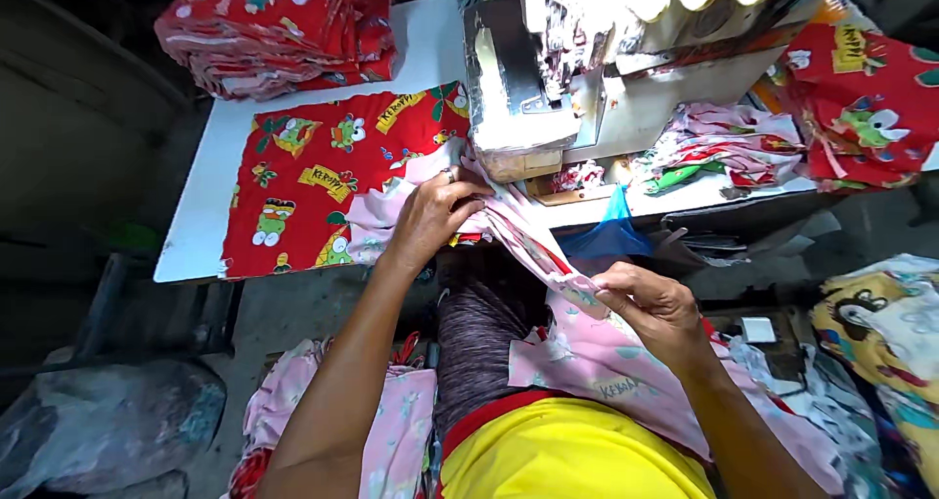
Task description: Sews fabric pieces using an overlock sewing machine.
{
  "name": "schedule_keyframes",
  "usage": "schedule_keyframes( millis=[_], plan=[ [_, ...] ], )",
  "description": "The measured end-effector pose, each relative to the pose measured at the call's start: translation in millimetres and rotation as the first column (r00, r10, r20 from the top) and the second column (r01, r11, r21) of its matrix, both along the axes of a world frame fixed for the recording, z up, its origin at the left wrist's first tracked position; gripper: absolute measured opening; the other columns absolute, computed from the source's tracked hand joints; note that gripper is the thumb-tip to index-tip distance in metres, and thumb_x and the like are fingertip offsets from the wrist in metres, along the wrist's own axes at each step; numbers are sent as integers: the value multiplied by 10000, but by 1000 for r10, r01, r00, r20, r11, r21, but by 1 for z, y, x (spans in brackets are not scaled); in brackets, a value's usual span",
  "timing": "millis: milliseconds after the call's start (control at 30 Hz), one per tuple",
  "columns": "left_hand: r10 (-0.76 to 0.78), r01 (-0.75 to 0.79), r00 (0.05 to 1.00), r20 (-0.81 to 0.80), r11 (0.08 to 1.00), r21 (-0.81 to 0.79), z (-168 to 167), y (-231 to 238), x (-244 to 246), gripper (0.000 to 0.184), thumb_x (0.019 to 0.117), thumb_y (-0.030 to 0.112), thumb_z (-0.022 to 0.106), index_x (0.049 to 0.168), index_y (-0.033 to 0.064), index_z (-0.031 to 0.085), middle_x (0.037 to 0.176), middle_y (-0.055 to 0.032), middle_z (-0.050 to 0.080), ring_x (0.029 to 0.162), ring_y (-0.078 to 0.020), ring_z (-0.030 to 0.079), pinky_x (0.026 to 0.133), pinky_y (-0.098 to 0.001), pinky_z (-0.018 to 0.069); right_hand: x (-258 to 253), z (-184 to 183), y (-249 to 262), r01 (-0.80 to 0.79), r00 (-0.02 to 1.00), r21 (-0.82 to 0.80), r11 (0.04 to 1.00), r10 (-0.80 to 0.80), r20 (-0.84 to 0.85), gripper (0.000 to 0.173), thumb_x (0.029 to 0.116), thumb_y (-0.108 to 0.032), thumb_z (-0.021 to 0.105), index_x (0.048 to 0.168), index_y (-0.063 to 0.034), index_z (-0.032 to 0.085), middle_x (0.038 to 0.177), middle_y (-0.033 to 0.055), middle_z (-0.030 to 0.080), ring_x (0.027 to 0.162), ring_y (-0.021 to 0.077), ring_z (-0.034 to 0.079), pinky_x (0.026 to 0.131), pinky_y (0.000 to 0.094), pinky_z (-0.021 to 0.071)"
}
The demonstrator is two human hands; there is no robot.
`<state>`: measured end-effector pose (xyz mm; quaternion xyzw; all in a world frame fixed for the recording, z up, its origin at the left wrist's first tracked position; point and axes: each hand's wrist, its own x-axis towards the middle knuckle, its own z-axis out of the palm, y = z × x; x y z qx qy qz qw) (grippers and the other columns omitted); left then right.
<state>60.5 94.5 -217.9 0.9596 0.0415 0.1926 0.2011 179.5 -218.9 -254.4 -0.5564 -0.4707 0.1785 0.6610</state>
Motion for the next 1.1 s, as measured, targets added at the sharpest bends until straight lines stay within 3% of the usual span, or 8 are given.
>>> schedule_keyframes(
  millis=[267, 367, 533, 667, 800, 967, 1033, 1100],
  plan=[
    [6, 4, 997, 79, 992, -127, 51, -14, -7, 202, 1012, 195, 623, 1065, 54, 757, 1073, -68, 730, 784, -22, 644, 724, -188, 526, 10, -13, 3, 330, 937, -261, 907, -281, 206, 185, 1015, -172, 620, 1069, -58, 755, 961, 12, 723, 881, 20, 676, 831, 190, 563],
    [-47, 58, 996, 79, 988, -140, 82, -31, 0, 187, 1002, 183, 643, 1057, 29, 735, 937, -39, 722, 767, 0, 675, 722, -157, 572, 14, -9, 16, 439, 834, -249, 863, -289, 470, 164, 996, -122, 634, 1082, -55, 756, 989, 92, 708, 933, 203, 677, 840, 366, 560],
    [-170, 162, 972, 161, 985, 62, 99, -58, 26, 190, 975, 180, 655, 983, 20, 757, 812, -76, 673, 713, -65, 570, 670, -188, 440, 13, 32, 55, 347, 848, -91, 933, -271, 455, 386, 951, -247, 723, 1245, 1, 690, 1220, 157, 648, 1140, 244, 624, 974, 378, 524],
    [-192, 170, 957, 216, 978, 119, 100, -67, 35, 179, 991, 158, 647, 1043, 76, 798, 807, -92, 648, 682, -94, 534, 627, -209, 405, 13, 55, 77, 253, 897, -44, 966, -218, 386, 315, 976, -222, 684, 1173, 24, 673, 1155, 148, 628, 1069, 203, 628, 915, 334, 529],
    [-66, 5, 969, 237, 969, 246, 110, -73, 15, 295, 1042, 51, 528, 1253, 97, 730, 1121, -201, 657, 923, -284, 622, 781, -383, 488, 16, 74, 83, 302, 848, -59, 952, -239, 473, 147, 1042, -156, 590, 1023, -19, 637, 798, 75, 604, 642, 111, 580, 577, 234, 490],
    [41, -13, 991, -126, 975, 222, 99, -77, -4, 413, 1088, 334, 391, 1096, 68, 706, 651, -95, 609, 563, -304, 618, 501, -487, 456, 20, 136, 119, 339, 762, -82, 937, -222, 608, 304, 1055, -104, 516, 1334, -37, 618, 1042, 129, 704, 809, 187, 674, 736, 324, 549],
    [305, -223, 860, -409, 946, 236, 123, -55, -8, 634, 1093, 495, 359, 963, -42, 671, 716, -263, 611, 725, -499, 648, 619, -661, 472, 15, 161, 127, 358, 720, -147, 922, -172, 673, 276, 1066, -99, 485, 1315, -80, 602, 1134, 132, 672, 832, 221, 687, 705, 366, 552],
    [548, -405, 787, -283, 806, 432, 145, -23, -18, 688, 1089, 513, 369, 984, -118, 620, 867, -390, 623, 868, -636, 630, 668, -773, 445, 11, 177, 134, 405, 648, -146, 903, -170, 742, 243, 1040, -10, 460, 1163, -85, 657, 1132, 152, 637, 816, 278, 675, 638, 415, 526]
  ],
)
